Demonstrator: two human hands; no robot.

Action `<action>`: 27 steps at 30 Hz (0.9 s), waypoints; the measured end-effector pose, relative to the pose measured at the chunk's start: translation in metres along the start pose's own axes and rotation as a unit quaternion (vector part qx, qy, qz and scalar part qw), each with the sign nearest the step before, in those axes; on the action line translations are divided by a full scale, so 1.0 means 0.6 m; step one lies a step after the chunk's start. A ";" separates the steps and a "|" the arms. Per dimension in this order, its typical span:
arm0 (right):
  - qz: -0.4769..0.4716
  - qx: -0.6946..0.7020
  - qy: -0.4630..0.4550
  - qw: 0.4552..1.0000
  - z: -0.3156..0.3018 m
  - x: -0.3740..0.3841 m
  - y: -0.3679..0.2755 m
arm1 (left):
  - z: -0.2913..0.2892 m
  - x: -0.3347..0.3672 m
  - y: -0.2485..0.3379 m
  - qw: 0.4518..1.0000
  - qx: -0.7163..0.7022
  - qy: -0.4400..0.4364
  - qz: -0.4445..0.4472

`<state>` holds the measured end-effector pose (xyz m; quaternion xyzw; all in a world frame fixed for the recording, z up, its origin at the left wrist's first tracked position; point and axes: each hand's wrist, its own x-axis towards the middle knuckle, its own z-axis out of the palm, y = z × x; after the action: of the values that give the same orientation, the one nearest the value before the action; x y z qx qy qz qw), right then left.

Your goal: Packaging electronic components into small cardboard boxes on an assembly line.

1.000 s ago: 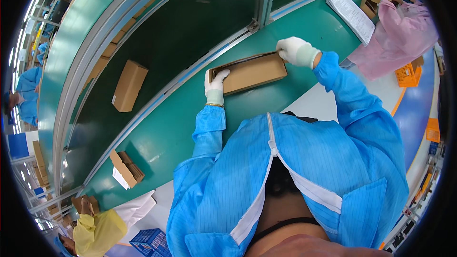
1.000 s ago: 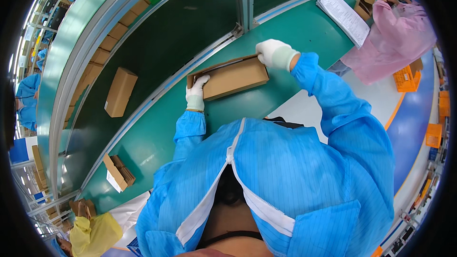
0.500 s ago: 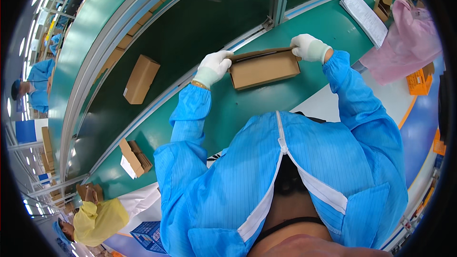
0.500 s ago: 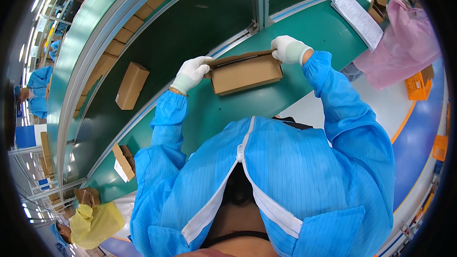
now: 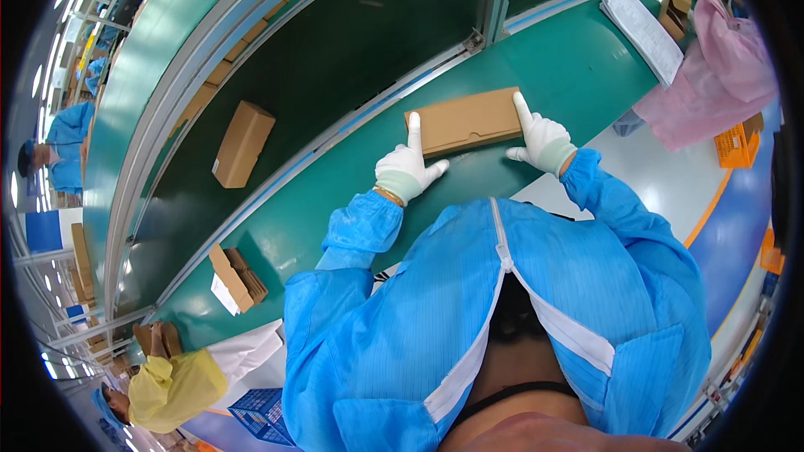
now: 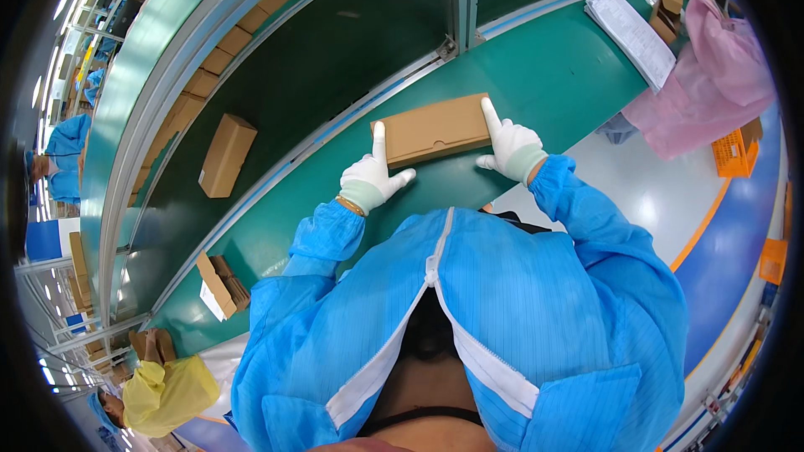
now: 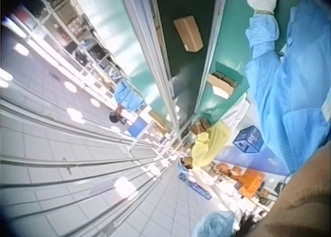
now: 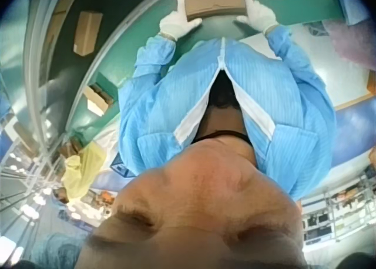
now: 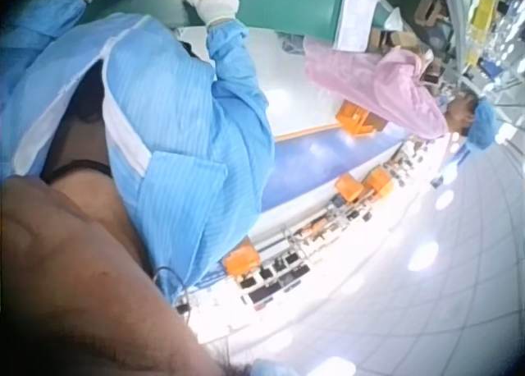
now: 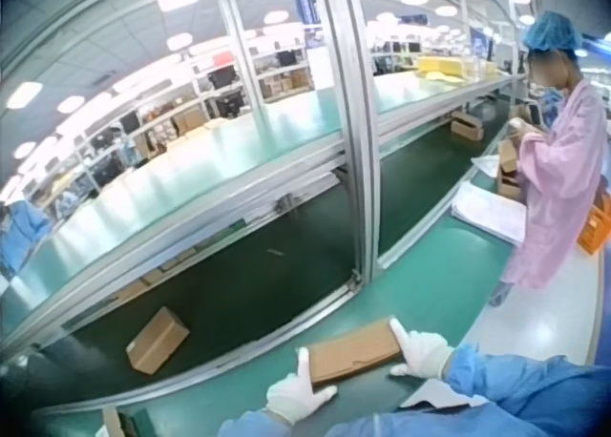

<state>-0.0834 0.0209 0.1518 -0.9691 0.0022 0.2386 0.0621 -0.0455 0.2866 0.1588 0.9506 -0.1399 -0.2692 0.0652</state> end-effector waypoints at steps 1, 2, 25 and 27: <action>0.015 0.017 0.005 1.000 -0.001 0.000 -0.002 | -0.009 -0.003 0.010 0.998 0.045 -0.015 -0.035; 0.030 0.035 0.010 0.999 0.000 -0.001 -0.004 | -0.001 0.004 0.015 0.998 0.043 -0.013 -0.039; 0.079 0.228 0.184 0.953 0.206 -0.039 0.061 | -0.073 0.242 -0.295 0.925 0.172 0.329 -0.076; 0.078 0.207 0.181 0.958 0.199 -0.036 0.045 | -0.014 0.217 -0.296 0.928 0.115 0.346 -0.077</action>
<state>-0.1584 0.0082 0.0536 -0.9590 0.1380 0.0577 0.2408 0.1063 0.4171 0.0665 0.9935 -0.0655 0.0903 -0.0212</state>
